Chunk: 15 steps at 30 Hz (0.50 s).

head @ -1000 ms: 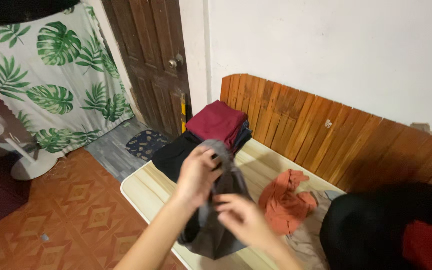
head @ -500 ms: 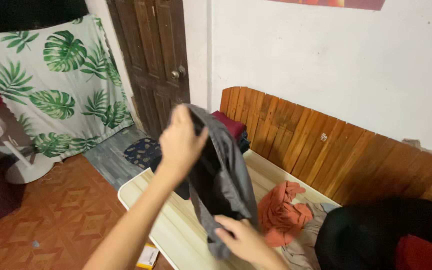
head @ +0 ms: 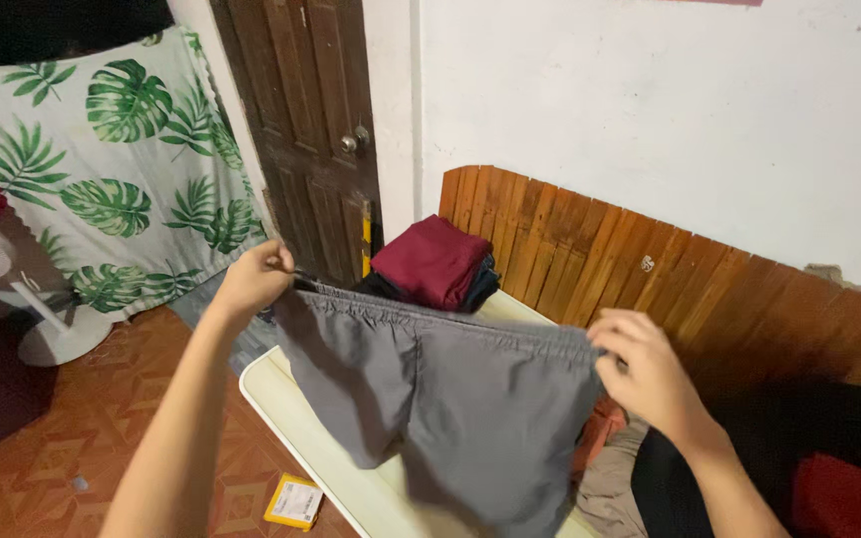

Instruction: The person folds a variety of clothing items including shorts, jeans, trousers, and shirts, placing them in organized stacks on a flat surface.

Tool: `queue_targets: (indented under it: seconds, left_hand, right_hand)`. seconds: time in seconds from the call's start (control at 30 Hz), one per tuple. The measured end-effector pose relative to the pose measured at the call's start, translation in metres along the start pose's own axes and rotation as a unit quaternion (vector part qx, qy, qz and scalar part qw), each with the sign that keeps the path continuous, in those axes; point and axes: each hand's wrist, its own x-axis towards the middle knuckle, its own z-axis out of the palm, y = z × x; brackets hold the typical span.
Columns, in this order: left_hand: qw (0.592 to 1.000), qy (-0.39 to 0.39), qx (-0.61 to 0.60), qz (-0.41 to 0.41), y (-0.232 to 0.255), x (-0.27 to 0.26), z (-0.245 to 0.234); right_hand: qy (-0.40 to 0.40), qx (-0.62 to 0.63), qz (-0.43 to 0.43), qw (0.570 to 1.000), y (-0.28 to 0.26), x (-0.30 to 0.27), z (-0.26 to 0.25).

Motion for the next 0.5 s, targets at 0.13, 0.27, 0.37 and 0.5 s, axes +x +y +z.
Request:
queue_targets:
  seconds: [0.13, 0.27, 0.37, 0.5]
  left_hand:
    - [0.967, -0.196, -0.161, 0.020, -0.001, -0.010, -0.007]
    - [0.978, -0.194, -0.028, 0.077, 0.025, -0.025, -0.016]
    - [0.979, -0.188, 0.077, 0.001, 0.030, -0.032, -0.023]
    - [0.943, -0.291, -0.162, -0.016, 0.030, -0.038, -0.037]
  right_hand:
    - [0.016, -0.061, 0.020, 0.998, -0.005, 0.007, -0.015]
    - [-0.053, -0.042, 0.049, 0.996, -0.007, 0.016, -0.016]
    - [-0.066, 0.091, 0.115, 0.987, 0.002, 0.014, -0.015]
    - [-0.081, 0.157, 0.265, 0.948, 0.023, 0.012, -0.014]
